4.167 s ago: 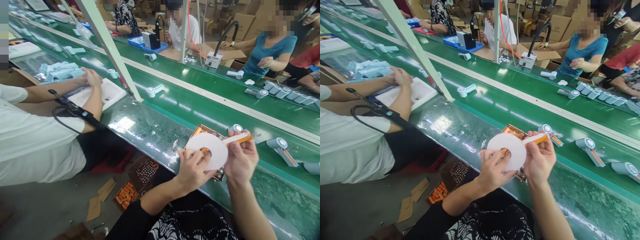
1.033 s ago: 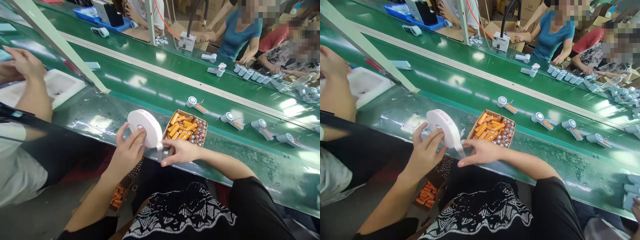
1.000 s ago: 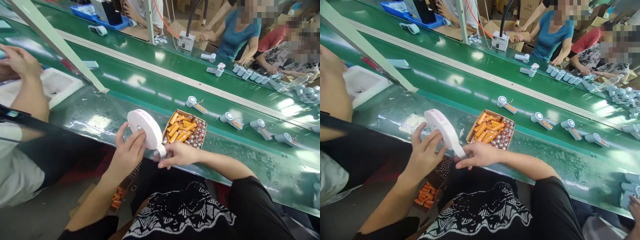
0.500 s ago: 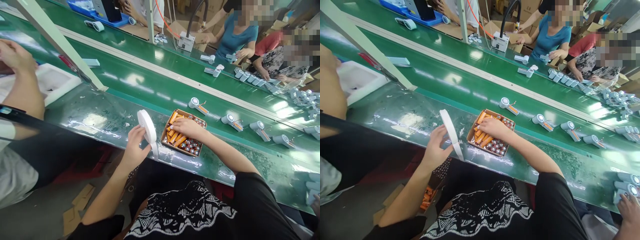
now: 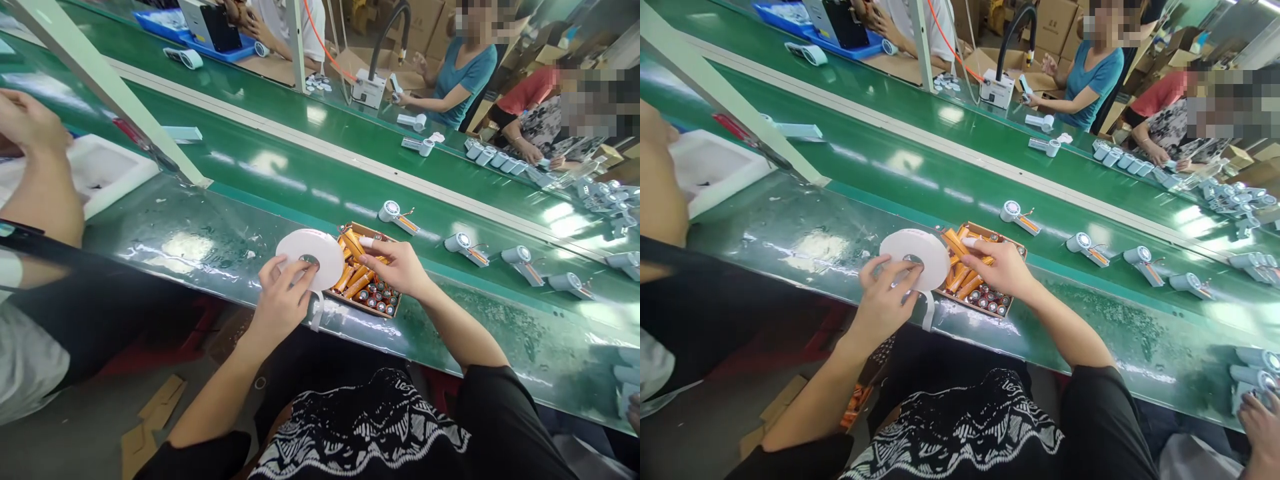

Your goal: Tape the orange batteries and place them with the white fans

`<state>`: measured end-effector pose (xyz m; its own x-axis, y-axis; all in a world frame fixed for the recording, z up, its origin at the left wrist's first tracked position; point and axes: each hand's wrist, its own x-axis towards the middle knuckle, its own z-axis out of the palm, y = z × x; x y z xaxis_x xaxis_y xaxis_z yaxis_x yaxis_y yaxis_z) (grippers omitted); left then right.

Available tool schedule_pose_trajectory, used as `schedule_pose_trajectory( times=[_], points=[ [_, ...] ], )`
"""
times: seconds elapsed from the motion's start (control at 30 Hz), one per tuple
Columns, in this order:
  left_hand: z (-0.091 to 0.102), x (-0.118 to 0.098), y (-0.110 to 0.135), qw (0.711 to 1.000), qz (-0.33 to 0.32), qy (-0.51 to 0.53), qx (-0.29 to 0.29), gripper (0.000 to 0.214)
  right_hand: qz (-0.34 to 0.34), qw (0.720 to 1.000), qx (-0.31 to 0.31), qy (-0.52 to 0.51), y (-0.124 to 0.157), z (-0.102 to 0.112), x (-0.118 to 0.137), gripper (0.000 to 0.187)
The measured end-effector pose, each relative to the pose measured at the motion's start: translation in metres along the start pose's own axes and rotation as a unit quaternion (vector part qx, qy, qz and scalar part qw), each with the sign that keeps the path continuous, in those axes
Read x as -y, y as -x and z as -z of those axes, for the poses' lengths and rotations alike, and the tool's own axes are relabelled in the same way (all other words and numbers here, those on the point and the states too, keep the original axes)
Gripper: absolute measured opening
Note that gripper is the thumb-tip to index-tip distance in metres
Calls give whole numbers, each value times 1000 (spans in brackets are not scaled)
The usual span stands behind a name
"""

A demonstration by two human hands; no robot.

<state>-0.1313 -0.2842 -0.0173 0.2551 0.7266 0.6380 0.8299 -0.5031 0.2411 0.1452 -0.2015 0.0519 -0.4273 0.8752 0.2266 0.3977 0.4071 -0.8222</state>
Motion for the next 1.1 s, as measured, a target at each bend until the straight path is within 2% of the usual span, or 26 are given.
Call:
schedule_pose_trajectory(
  times=[0.13, 0.27, 0.37, 0.47, 0.53, 0.63, 0.7, 0.77, 0.83, 0.9, 0.93, 0.97, 1.0, 1.03, 1.07, 1.1],
  points=[
    [4, -4, -3, 999, -24, -18, 13, 45, 27, 998, -14, 56, 4, -3, 3, 33],
    [10, -7, -7, 998, -41, -41, 30, 40, 42, 996, 45, 59, 6, -2, 2, 29],
    [17, -10, -15, 995, -67, -66, 36, 41, -3, 998, 53, -34, 1, -2, 0, 37],
    [23, -14, -25, 990, -101, -91, 28, 44, -73, 978, 40, -194, -6, -7, 2, 54],
    [21, -17, -30, 990, -100, -95, 4, 42, -98, 954, -30, -283, -4, -19, 6, 59],
    [9, -28, -31, 994, -73, -65, -47, 33, -84, 892, -235, -376, 10, -52, 14, 62],
    [-3, -41, -29, 996, -51, -31, -73, 32, -64, 848, -349, -394, 18, -72, 18, 60],
    [-12, -59, -25, 996, -27, 8, -86, 36, -53, 833, -394, -385, 18, -76, 24, 56],
    [-16, -75, -23, 995, -16, 60, -81, 38, -32, 847, -394, -356, 10, -53, 32, 48],
    [-18, -75, -20, 990, -42, 128, -41, 38, 30, 857, -410, -311, -1, -5, 39, 38],
    [-19, -66, -18, 987, -50, 149, -17, 39, 89, 837, -458, -287, -6, 24, 38, 34],
    [-19, -50, -15, 988, -38, 148, 5, 39, 140, 815, -501, -255, -9, 51, 35, 28],
    [-19, -27, -9, 992, 0, 123, 24, 39, 173, 800, -531, -217, -9, 76, 28, 21],
    [-16, 2, -1, 994, 64, 78, 42, 40, 168, 803, -542, -180, -4, 94, 18, 27],
    [-12, 32, 8, 988, 140, 28, 66, 41, 94, 841, -509, -157, 6, 107, 5, 33],
    [-8, 63, 18, 972, 210, -4, 105, 44, 27, 860, -492, -133, 22, 112, -11, 38]
  ],
)
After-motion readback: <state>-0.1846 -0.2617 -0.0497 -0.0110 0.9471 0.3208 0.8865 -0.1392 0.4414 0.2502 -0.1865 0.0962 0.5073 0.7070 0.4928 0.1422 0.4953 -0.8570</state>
